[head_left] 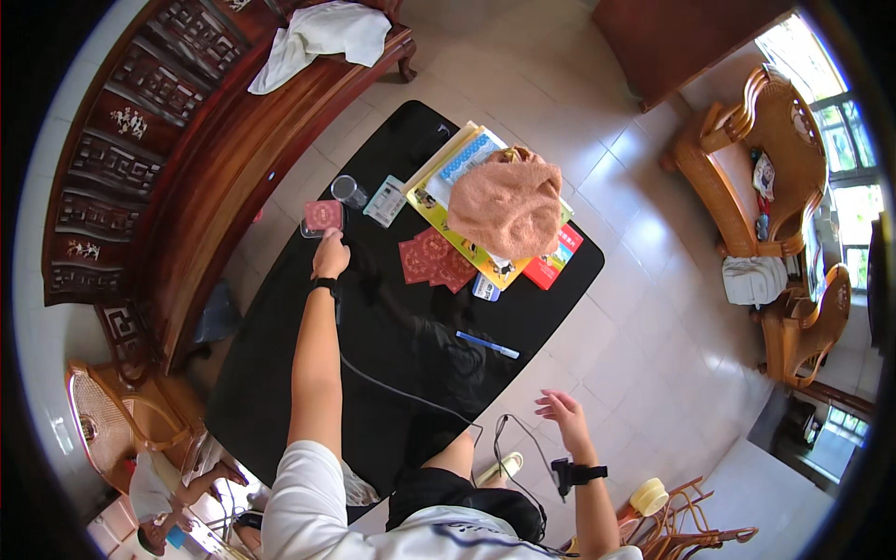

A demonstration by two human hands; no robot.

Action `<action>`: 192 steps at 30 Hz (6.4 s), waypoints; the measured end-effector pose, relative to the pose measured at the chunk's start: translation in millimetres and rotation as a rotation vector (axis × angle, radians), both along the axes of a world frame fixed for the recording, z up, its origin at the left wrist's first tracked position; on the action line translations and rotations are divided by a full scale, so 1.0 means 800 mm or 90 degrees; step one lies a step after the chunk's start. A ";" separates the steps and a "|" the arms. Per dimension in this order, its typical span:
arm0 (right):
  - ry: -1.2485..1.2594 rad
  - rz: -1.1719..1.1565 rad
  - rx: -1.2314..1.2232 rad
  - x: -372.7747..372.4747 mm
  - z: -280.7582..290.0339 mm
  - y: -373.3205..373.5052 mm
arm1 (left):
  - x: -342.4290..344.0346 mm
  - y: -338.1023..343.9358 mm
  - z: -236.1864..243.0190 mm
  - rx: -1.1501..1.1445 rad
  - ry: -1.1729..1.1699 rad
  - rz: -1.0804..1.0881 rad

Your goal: The person clears books and items from a dark table and wipes the surface with a white cloth.

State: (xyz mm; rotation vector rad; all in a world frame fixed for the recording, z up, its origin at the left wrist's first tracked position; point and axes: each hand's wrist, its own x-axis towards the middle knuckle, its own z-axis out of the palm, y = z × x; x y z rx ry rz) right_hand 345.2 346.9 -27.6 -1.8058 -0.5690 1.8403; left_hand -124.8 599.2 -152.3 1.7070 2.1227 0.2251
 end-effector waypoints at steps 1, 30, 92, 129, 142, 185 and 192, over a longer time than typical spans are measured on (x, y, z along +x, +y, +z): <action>0.030 -0.047 -0.015 -0.006 0.001 0.000 | 0.006 -0.002 0.002 -0.011 -0.002 -0.026; 0.186 -0.215 -0.031 -0.206 -0.128 0.232 | 0.175 0.014 -0.015 0.074 -0.186 -0.045; -0.053 0.161 0.466 -0.221 -0.139 0.200 | 0.225 -0.125 0.008 0.164 -0.511 0.132; -0.077 0.346 0.347 -0.240 -0.134 0.191 | 0.143 -0.126 -0.001 0.208 -0.419 0.450; 0.011 0.040 0.304 -0.236 -0.123 0.143 | 0.147 -0.171 0.016 0.225 -0.615 0.524; -0.221 0.124 0.444 -0.230 -0.120 0.058 | 0.211 -0.220 0.004 0.047 -0.155 0.307; -0.164 0.112 0.390 -0.219 -0.126 0.046 | 0.209 -0.215 0.011 -0.020 -0.154 0.325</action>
